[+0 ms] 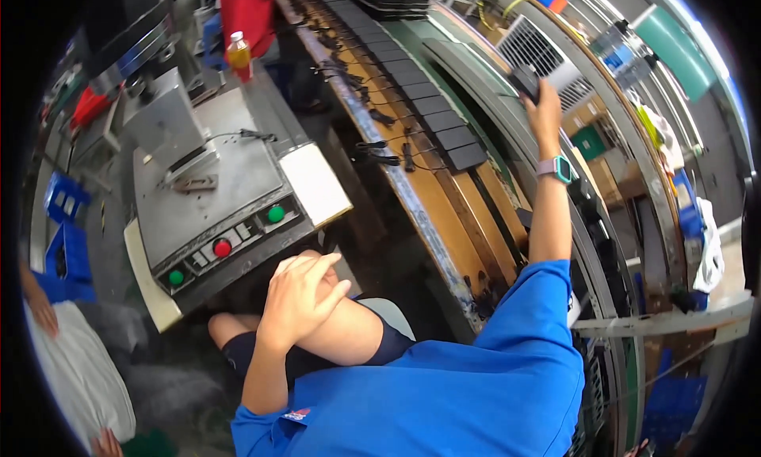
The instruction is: Assembling electronic components using a manual benchtop press machine on a production line.
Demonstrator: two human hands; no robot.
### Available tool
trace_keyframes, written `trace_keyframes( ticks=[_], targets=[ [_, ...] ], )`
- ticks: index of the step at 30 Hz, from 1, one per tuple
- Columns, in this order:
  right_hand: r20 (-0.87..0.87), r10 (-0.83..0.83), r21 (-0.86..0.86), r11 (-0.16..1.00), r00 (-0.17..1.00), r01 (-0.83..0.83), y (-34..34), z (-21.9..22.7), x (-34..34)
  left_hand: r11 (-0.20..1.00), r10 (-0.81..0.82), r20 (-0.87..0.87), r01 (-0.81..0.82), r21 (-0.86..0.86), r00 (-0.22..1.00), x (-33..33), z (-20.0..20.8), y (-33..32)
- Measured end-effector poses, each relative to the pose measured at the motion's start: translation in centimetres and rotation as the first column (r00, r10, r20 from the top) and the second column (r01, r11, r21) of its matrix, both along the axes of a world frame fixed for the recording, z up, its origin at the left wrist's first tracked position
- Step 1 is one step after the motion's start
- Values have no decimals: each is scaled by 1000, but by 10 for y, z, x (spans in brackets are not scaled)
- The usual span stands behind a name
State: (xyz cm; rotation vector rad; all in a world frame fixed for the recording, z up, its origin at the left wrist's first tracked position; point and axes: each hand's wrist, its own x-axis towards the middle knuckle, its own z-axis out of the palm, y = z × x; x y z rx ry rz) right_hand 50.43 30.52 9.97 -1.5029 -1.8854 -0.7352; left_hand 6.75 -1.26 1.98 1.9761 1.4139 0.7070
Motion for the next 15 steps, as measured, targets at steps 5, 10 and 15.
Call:
trace_keyframes(
  ticks=[5, 10, 15],
  targets=[
    [-191, -460, -290, 870, 867, 398, -27, -83, 229, 991, -6, 45, 0, 131, 999, -2, -19, 2],
    [40, -478, -380, 805, 877, 456, -46, -82, 65, 999, -45, 88, 43, 31, 995, -15, -21, 7],
    [-73, -294, -647, 741, 953, 179, -63, -104, -68, 975, -165, 335, 205, -88, 928, -20, -35, 26]
  ],
)
